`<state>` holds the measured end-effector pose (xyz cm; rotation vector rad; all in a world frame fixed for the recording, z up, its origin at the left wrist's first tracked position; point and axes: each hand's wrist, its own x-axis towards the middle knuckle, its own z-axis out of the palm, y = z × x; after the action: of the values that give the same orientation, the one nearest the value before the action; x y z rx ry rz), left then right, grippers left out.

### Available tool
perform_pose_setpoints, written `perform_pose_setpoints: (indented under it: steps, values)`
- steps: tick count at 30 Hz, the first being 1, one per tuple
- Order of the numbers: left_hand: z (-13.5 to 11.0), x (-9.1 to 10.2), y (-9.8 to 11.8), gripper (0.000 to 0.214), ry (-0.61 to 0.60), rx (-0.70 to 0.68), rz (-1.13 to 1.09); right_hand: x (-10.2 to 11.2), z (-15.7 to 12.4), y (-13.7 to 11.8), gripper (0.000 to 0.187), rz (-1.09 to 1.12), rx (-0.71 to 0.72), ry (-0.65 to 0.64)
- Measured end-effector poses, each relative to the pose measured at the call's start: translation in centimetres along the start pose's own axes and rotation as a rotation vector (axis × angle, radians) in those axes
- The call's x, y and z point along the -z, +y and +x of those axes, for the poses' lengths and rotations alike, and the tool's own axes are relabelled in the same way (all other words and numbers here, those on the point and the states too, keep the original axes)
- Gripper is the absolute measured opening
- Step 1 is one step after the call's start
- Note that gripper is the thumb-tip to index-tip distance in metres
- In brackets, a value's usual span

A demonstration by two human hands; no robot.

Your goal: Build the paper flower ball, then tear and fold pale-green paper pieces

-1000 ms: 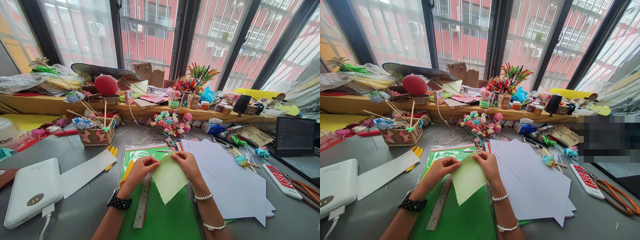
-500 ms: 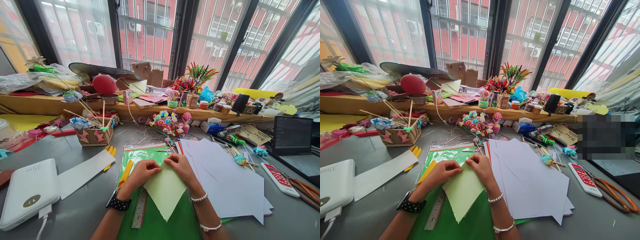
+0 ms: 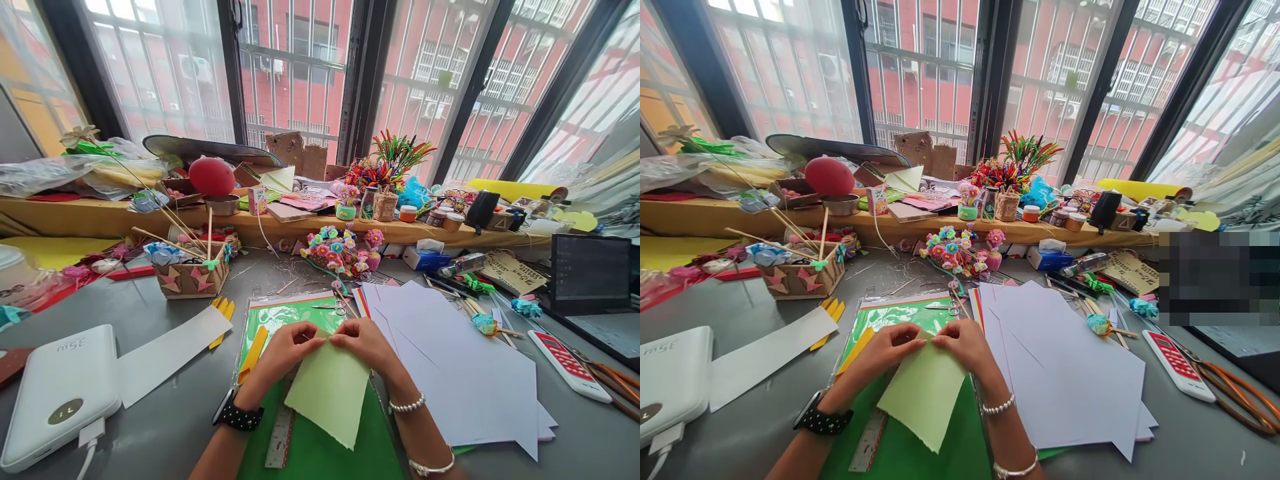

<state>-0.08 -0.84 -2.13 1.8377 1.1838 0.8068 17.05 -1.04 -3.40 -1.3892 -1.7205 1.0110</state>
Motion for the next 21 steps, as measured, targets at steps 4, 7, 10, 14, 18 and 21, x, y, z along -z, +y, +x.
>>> perform_pose_setpoints:
  steps: [4,7,10,14,18,21]
  values:
    - [0.0,-0.3,0.1,0.025,0.040,-0.019,0.039,-0.6,-0.1,-0.4,0.013,-0.030,0.051,-0.043]
    - [0.0,-0.2,0.1,0.024,0.083,-0.016,0.050,-0.2,0.0,-0.1,0.015,0.032,0.026,-0.065]
    - [0.0,0.2,-0.2,0.025,0.160,-0.010,0.039,0.8,0.2,0.6,0.018,0.129,-0.043,-0.072]
    - [0.1,0.4,-0.4,0.026,0.209,-0.010,0.017,1.7,0.3,1.3,0.023,0.145,-0.070,-0.057]
    - [0.1,0.2,-0.4,0.026,0.206,-0.010,0.066,1.6,0.2,1.1,0.019,0.097,-0.021,-0.014]
    - [0.0,0.2,-0.4,0.024,0.188,-0.005,0.133,1.3,0.1,0.6,0.015,0.069,0.027,-0.017]
